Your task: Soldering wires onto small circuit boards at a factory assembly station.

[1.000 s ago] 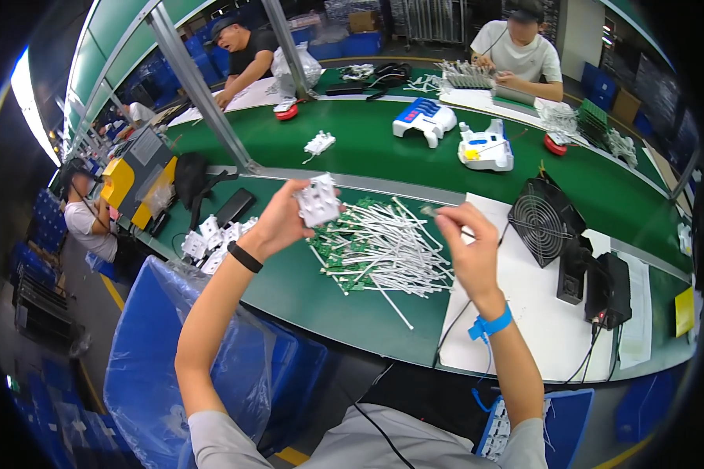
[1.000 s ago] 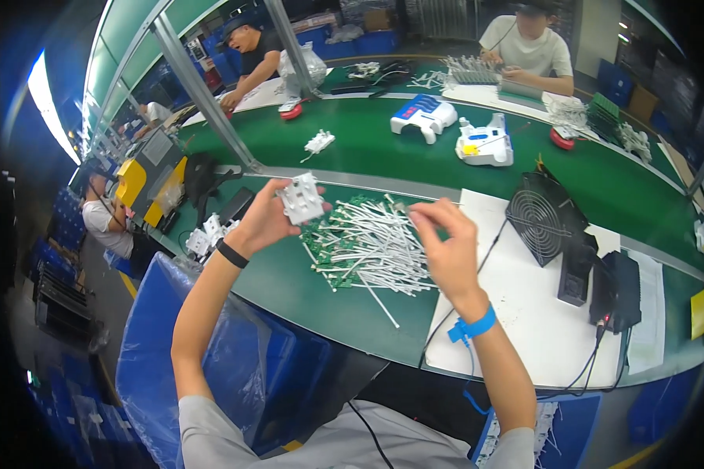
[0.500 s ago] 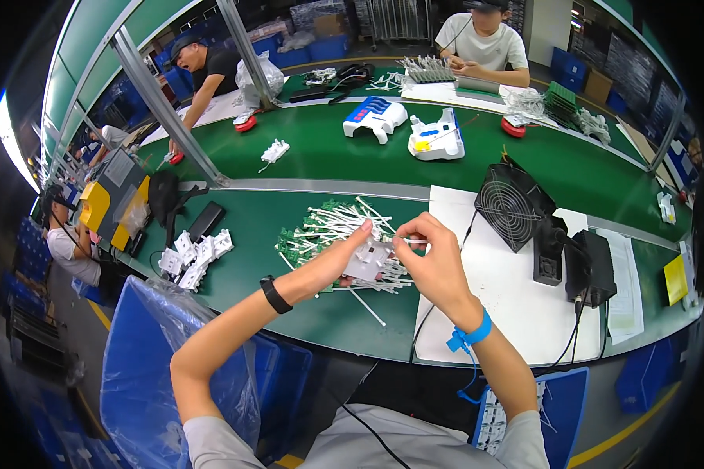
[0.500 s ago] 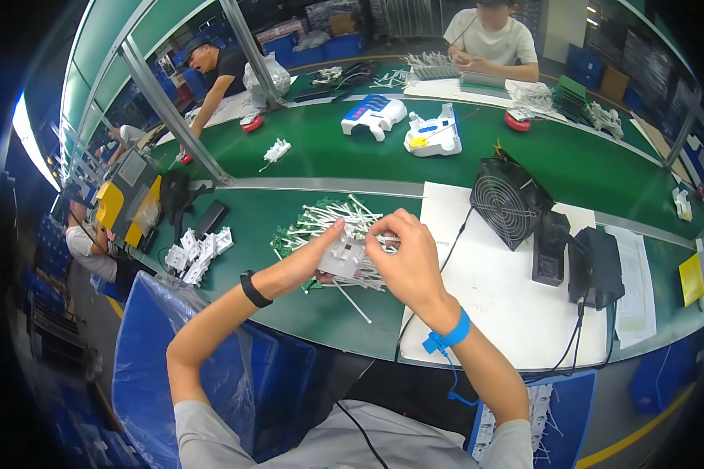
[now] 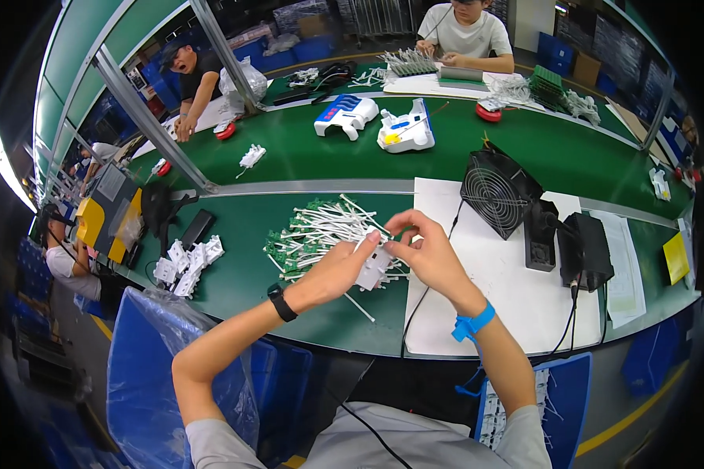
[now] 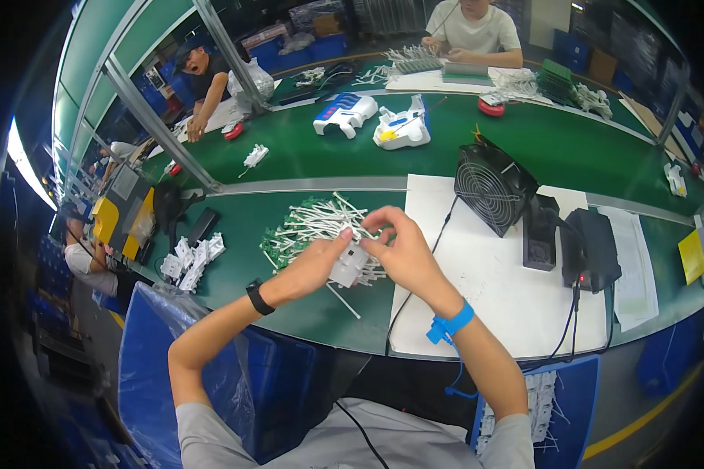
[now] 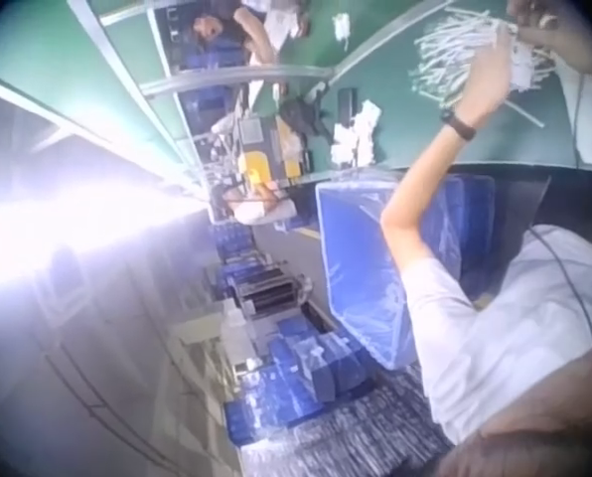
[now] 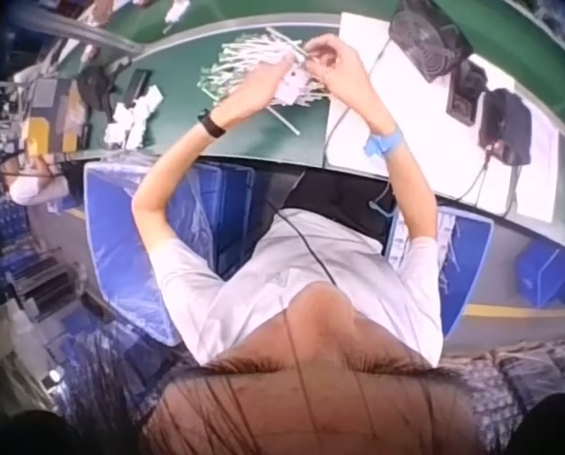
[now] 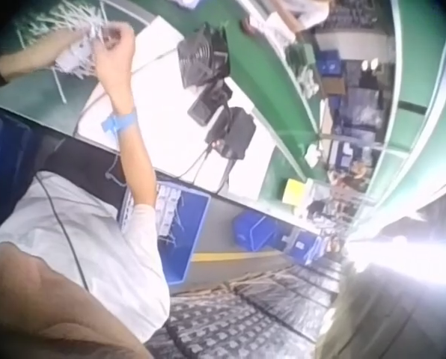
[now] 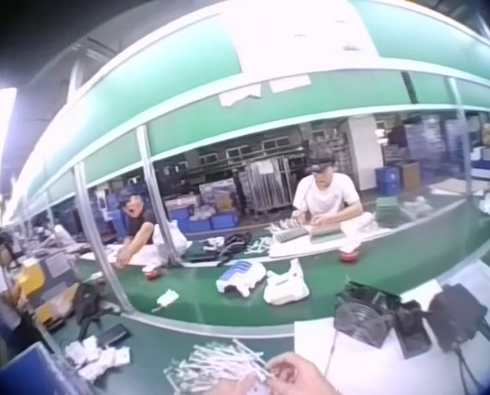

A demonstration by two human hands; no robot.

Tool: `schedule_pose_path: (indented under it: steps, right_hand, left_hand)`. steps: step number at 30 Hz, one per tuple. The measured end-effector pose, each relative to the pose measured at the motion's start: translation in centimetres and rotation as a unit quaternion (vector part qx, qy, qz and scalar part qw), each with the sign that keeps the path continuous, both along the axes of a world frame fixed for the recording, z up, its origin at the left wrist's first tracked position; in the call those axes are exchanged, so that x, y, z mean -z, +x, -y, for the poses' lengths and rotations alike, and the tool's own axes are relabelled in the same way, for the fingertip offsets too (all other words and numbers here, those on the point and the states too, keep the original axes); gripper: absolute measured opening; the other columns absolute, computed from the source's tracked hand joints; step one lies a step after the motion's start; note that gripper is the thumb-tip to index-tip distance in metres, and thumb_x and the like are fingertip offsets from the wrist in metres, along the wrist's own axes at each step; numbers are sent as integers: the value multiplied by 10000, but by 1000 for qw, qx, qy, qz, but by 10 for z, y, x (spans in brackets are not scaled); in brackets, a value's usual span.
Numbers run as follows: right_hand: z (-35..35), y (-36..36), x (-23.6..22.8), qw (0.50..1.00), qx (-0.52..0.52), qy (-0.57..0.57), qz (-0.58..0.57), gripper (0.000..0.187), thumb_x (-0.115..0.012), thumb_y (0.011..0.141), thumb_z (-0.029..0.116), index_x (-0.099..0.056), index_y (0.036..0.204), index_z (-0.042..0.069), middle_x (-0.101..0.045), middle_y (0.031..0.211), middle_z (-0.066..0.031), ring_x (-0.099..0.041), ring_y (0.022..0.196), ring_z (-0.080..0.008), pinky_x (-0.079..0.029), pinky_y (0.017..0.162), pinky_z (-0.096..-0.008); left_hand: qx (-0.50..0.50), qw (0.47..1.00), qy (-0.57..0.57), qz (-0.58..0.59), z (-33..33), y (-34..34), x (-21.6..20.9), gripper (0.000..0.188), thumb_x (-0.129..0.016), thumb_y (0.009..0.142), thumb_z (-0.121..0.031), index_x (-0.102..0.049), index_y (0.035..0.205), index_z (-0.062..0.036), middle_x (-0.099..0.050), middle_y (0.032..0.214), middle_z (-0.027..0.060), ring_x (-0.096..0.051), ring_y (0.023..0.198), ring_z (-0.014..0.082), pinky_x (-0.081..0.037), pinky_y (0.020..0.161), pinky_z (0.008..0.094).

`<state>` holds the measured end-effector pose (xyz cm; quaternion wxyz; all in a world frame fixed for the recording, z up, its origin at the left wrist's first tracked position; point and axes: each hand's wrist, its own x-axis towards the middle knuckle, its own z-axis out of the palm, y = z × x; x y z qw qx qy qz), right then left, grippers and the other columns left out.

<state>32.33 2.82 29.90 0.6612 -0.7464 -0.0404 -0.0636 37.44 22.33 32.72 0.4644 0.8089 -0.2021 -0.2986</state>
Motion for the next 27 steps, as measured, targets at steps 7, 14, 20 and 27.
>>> schedule_pose_path:
  steps: [7, 14, 20, 27]
  right_hand:
    - [47, -4, 1, 959, -185, 113, -184, 241, -753, 853, 40, -658, 1070, -7, -691, 869, -32, -642, 789, -98, -512, 705, -259]
    - [48, -14, 23, 985, -64, 116, -109, 244, -750, 945, 156, -663, 1115, 4, -687, 818, -24, -626, 750, -100, -496, 704, -253]
    - [64, -28, 27, 987, 135, -30, -84, 189, -714, 945, 147, -737, 1036, -16, -728, 878, -87, -651, 776, -135, -514, 716, -291]
    - [67, -49, 17, 965, 219, -129, 69, 153, -691, 914, 71, -738, 1000, -46, -682, 852, -176, -660, 727, -275, -506, 666, -373]
  left_hand:
    - [155, 988, 8, -2, 11, 9, -8, 495, -731, 969, -464, -735, 1006, 29, -752, 864, 69, -675, 700, 89, -514, 614, 247]
    - [70, 991, -74, 87, 37, 19, 21, 249, -718, 941, -205, -680, 1025, 26, -727, 874, 89, -657, 765, 114, -518, 687, 302]
    - [16, 983, -64, 172, 70, 20, 41, 196, -698, 979, -180, -639, 958, 5, -679, 829, 64, -613, 748, 89, -492, 658, 277]
    - [-51, 962, -109, 245, 109, 19, 56, 219, -701, 944, -174, -599, 909, 17, -650, 767, 120, -604, 690, 163, -461, 614, 351]
